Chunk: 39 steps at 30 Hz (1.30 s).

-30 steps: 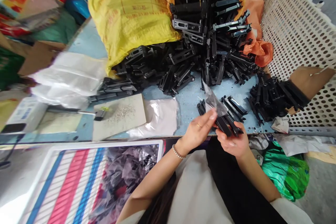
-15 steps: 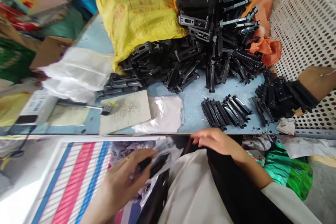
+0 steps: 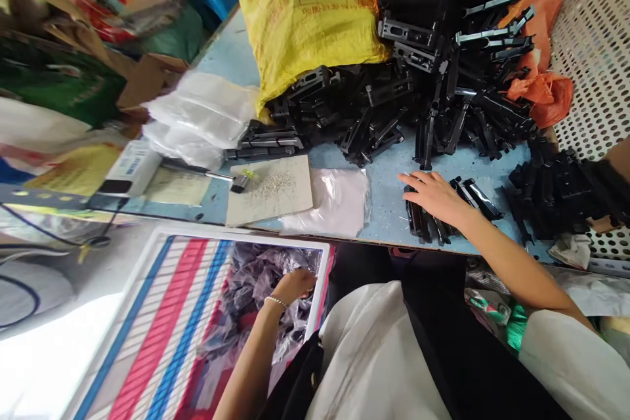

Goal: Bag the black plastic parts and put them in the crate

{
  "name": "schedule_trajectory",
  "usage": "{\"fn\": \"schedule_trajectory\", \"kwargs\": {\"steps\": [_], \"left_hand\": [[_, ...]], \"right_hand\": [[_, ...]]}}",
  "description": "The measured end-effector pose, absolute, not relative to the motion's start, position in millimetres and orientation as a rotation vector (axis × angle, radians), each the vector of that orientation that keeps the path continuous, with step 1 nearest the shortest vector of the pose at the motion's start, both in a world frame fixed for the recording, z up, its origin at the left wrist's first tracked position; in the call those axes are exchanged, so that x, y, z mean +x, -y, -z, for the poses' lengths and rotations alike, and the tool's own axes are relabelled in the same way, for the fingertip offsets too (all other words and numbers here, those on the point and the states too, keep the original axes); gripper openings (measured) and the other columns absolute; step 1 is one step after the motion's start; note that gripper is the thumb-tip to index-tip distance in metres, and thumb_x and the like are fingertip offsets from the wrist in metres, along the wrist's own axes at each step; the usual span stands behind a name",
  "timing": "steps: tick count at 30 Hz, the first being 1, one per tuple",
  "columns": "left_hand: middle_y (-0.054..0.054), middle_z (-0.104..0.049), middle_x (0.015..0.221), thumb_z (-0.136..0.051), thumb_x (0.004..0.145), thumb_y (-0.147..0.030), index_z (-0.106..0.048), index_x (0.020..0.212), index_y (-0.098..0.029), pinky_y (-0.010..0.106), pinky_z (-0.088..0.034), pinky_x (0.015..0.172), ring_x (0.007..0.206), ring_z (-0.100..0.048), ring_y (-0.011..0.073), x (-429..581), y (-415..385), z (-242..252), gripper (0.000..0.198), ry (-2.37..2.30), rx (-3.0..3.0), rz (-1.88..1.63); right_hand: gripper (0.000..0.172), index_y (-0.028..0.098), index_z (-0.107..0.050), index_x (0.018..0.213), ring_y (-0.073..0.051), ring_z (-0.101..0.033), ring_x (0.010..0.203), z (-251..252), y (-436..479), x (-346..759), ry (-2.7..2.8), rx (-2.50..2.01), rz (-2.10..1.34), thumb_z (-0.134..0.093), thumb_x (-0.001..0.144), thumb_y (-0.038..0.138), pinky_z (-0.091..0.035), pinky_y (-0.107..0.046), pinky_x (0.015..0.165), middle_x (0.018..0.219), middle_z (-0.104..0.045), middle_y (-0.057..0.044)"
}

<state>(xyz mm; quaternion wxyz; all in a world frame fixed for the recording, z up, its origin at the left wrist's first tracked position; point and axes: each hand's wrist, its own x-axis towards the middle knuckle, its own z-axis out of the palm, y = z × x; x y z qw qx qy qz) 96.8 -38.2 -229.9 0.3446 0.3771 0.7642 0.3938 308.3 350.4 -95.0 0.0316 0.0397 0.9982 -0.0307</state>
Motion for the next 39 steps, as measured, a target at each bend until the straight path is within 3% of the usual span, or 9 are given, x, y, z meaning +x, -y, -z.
{"fn": "schedule_trajectory", "kwargs": {"steps": [3, 5, 7, 14, 17, 21, 31, 36, 39], "left_hand": [[0.004, -0.065, 0.057, -0.058, 0.089, -0.060, -0.070, 0.065, -0.024, 0.025, -0.043, 0.050, 0.049, -0.058, 0.0136, 109.7, -31.6, 162.3, 0.045, -1.964, 0.901, -0.880], [0.006, -0.074, 0.084, -0.055, 0.093, -0.051, -0.077, 0.093, -0.024, 0.029, -0.054, 0.077, 0.076, -0.067, 0.0166, 124.6, -84.3, 134.0, 0.035, -2.151, 1.089, -1.069], [0.013, -0.070, 0.114, -0.060, 0.090, -0.039, -0.075, 0.105, -0.020, 0.037, -0.050, 0.099, 0.108, -0.064, 0.0245, 134.7, -130.5, 128.7, 0.029, -2.286, 1.131, -1.121], [0.005, -0.064, 0.078, -0.067, 0.079, -0.021, -0.065, 0.076, -0.017, 0.023, -0.042, 0.067, 0.069, -0.057, 0.0128, 99.7, -160.0, 163.9, 0.006, -2.195, 0.723, -1.224], [0.000, -0.063, 0.072, -0.081, 0.063, -0.032, -0.058, 0.078, -0.017, 0.021, -0.046, 0.064, 0.064, -0.059, 0.0106, 90.6, -144.6, 155.9, 0.031, -1.861, 0.322, -1.480], [-0.004, -0.060, 0.072, -0.093, 0.046, -0.033, -0.048, 0.076, -0.017, 0.015, -0.045, 0.063, 0.066, -0.056, 0.0052, 100.4, -136.4, 142.0, 0.057, -1.639, 0.256, -1.764], [-0.001, -0.064, 0.078, -0.085, 0.055, -0.032, -0.052, 0.085, -0.017, 0.017, -0.045, 0.069, 0.072, -0.058, 0.0063, 118.7, -129.3, 136.1, 0.047, -1.572, 0.282, -1.720], [-0.001, -0.062, 0.078, -0.080, 0.064, -0.048, -0.062, 0.096, -0.016, 0.020, -0.042, 0.067, 0.071, -0.055, 0.0079, 129.0, -134.0, 133.2, 0.049, -1.751, 0.442, -1.500], [0.002, -0.064, 0.075, -0.071, 0.072, -0.053, -0.069, 0.083, -0.015, 0.022, -0.040, 0.068, 0.070, -0.054, 0.0087, 130.0, -134.7, 138.7, 0.040, -1.941, 0.595, -1.380]], "right_hand": [[0.026, 0.016, -0.071, 0.110, -0.033, -0.052, 0.124, 78.9, -366.1, 318.6, -3.097, 0.061, 0.251, -0.057, 0.093, 0.003, -0.041, -0.046, 0.095, 0.134, -0.062, -0.010], [0.022, 0.018, -0.070, 0.115, -0.030, -0.058, 0.109, 74.4, -371.5, 331.5, -3.125, 0.173, 0.439, -0.065, 0.094, 0.017, -0.042, -0.044, 0.091, 0.117, -0.068, -0.010], [0.026, 0.020, -0.068, 0.121, -0.029, -0.059, 0.107, 76.9, -371.2, 345.6, -3.120, 0.419, 0.713, -0.062, 0.098, 0.030, -0.043, -0.044, 0.092, 0.118, -0.067, -0.011], [0.050, 0.017, -0.068, 0.115, -0.022, -0.066, 0.094, 115.0, -317.7, 345.8, -2.002, 1.274, 2.432, -0.075, 0.081, 0.053, -0.050, -0.035, 0.084, 0.113, -0.069, -0.011], [0.054, 0.015, -0.071, 0.103, -0.019, -0.068, 0.085, 119.1, -290.0, 314.6, -1.468, 1.096, 2.809, -0.084, 0.070, 0.057, -0.047, -0.026, 0.067, 0.111, -0.070, -0.012], [0.046, 0.015, -0.071, 0.090, -0.019, -0.068, 0.083, 115.9, -268.5, 270.5, -1.190, 0.860, 2.906, -0.086, 0.069, 0.052, -0.044, -0.023, 0.063, 0.093, -0.070, -0.010], [0.039, 0.014, -0.074, 0.082, -0.017, -0.063, 0.075, 139.0, -268.0, 250.5, -1.094, 0.827, 2.949, -0.089, 0.064, 0.045, -0.044, -0.024, 0.063, 0.082, -0.065, -0.007], [0.036, 0.014, -0.071, 0.075, -0.014, -0.057, 0.070, 148.3, -270.6, 255.3, -1.103, 0.790, 2.970, -0.088, 0.065, 0.044, -0.044, -0.024, 0.063, 0.077, -0.063, -0.006], [0.033, 0.014, -0.071, 0.076, -0.013, -0.055, 0.071, 154.2, -272.3, 257.8, -1.123, 0.835, 2.962, -0.087, 0.066, 0.042, -0.043, -0.023, 0.061, 0.081, -0.065, -0.007]]}}
